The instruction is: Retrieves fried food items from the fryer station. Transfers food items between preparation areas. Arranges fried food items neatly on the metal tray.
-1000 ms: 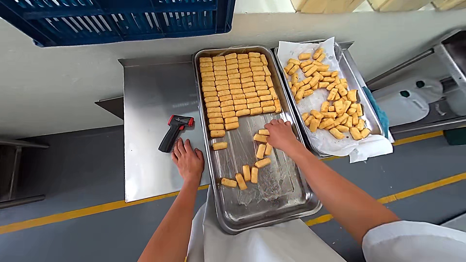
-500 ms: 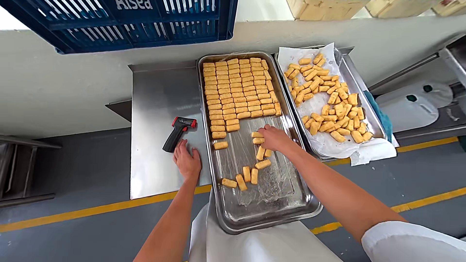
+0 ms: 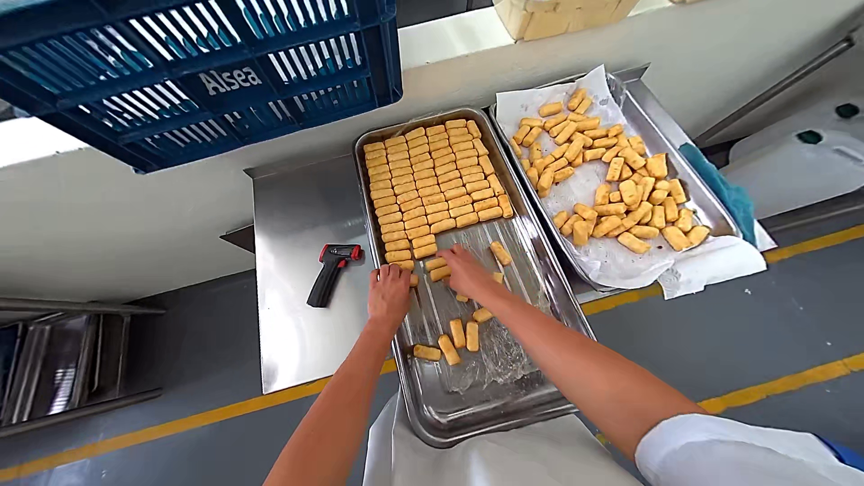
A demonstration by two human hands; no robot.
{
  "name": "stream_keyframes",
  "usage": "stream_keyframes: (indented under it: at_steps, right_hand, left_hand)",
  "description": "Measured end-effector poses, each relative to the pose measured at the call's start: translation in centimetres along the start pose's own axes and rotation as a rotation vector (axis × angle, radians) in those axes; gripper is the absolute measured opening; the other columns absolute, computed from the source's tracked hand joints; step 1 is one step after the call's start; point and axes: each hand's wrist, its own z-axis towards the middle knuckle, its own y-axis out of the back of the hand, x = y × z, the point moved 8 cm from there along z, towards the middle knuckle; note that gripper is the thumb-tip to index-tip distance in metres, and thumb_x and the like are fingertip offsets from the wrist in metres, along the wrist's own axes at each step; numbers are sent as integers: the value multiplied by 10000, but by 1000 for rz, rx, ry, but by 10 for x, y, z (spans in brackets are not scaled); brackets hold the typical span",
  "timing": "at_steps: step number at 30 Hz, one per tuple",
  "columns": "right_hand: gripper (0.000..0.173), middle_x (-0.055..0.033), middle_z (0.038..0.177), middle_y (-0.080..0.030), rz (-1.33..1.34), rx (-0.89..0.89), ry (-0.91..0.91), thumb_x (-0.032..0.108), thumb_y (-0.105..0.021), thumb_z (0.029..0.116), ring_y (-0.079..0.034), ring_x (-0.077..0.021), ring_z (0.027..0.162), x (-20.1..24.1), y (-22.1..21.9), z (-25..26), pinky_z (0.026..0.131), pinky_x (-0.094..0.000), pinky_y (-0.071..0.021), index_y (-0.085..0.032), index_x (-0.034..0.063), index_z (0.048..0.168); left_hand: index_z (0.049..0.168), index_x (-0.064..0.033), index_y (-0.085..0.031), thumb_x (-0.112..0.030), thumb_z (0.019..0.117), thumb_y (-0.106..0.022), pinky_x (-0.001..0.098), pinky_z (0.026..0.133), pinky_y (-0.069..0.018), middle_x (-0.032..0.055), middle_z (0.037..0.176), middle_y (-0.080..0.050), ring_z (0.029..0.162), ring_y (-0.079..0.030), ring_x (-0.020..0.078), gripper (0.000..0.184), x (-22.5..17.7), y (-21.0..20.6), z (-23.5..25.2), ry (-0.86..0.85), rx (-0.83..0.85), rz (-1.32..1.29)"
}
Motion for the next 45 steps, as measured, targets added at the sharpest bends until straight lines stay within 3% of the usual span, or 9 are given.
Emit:
stream_keyframes:
  at_steps: [12,15,18,25,31,33,38,41,45]
  right_hand:
    - [477,-220,1367,-568,234,-259,94,116,-773,908,-590,-387,1246,6,-15,1,1010,-493,-538,-606,45,1349]
    - [634,-242,1451,-498,257,-254,80,111,-806,875,-570,-400,1282,3,-13,1,1016,-500,-539,-526,31,1438]
    - [888,-220,1618,-331,242,-190,17,73,-823,826,-441,-408,1428,4,-9,8,1103,-514,-480,-354,65,1580]
    - [884,-98,1634,-387,184,-142,57,63,-790,861,-508,-370,1357,13,-9,12,1087,-486,-476,-321,98,1609]
    - [842,-165,1617,-381,147,-119,74,117,-826,857,-478,-396,1392,18,-8,15,1097,-520,-473,-382,79,1572]
    - [816,-172,1617,-378,98,-111,40,245,-838,861,-460,-387,1422,8,12,10,1078,-558,-485,-429,106,1553]
    - [647,-252,1368,-576,-32,-207,-260,426,-750,922,-575,-461,1246,-80,80,-28,923,-664,-517,-569,53,1418]
    - [400,-243,1152,-685,-54,-18,-346,314,-700,955,-661,-447,1080,-122,64,-33,869,-671,-517,-658,36,1239]
    - [302,-170,1294,-631,-71,26,-49,60,-636,965,-625,-347,1193,-97,51,-28,1003,-556,-517,-699,83,1260]
  left_hand:
    - [1217,-96,-724,-123,936,-685,584,1094,-406,174,1214,-679,1226,-592,383,285,8,4,-9,-5,-201,-76]
    - [1209,-77,-722,-157,957,-669,604,1024,-453,194,1209,-680,1188,-611,403,270,29,19,-30,63,-355,-244]
    - [1243,-31,-689,-195,983,-621,614,1020,-456,220,1227,-662,1186,-600,421,315,65,14,-55,198,-462,-390]
    - [1327,-4,-618,-311,988,-518,633,1097,-361,235,1422,-562,1323,-510,456,469,116,-41,-90,409,-475,-273]
    - [1301,-47,-644,-386,971,-446,626,1103,-337,208,1438,-556,1343,-498,432,513,114,-46,-87,405,-469,-156]
    - [1309,-52,-641,-391,978,-440,622,1112,-330,205,1448,-549,1353,-489,431,515,115,-48,-87,412,-461,-166]
    - [1313,-56,-635,-383,966,-453,612,1117,-323,201,1450,-543,1360,-478,428,510,117,-49,-87,431,-453,-178]
    - [1319,-60,-625,-380,971,-448,612,1122,-314,202,1459,-530,1368,-465,430,506,118,-51,-87,427,-447,-183]
    - [1315,-70,-629,-371,973,-448,609,1115,-323,190,1457,-533,1360,-474,418,490,119,-52,-87,424,-449,-179]
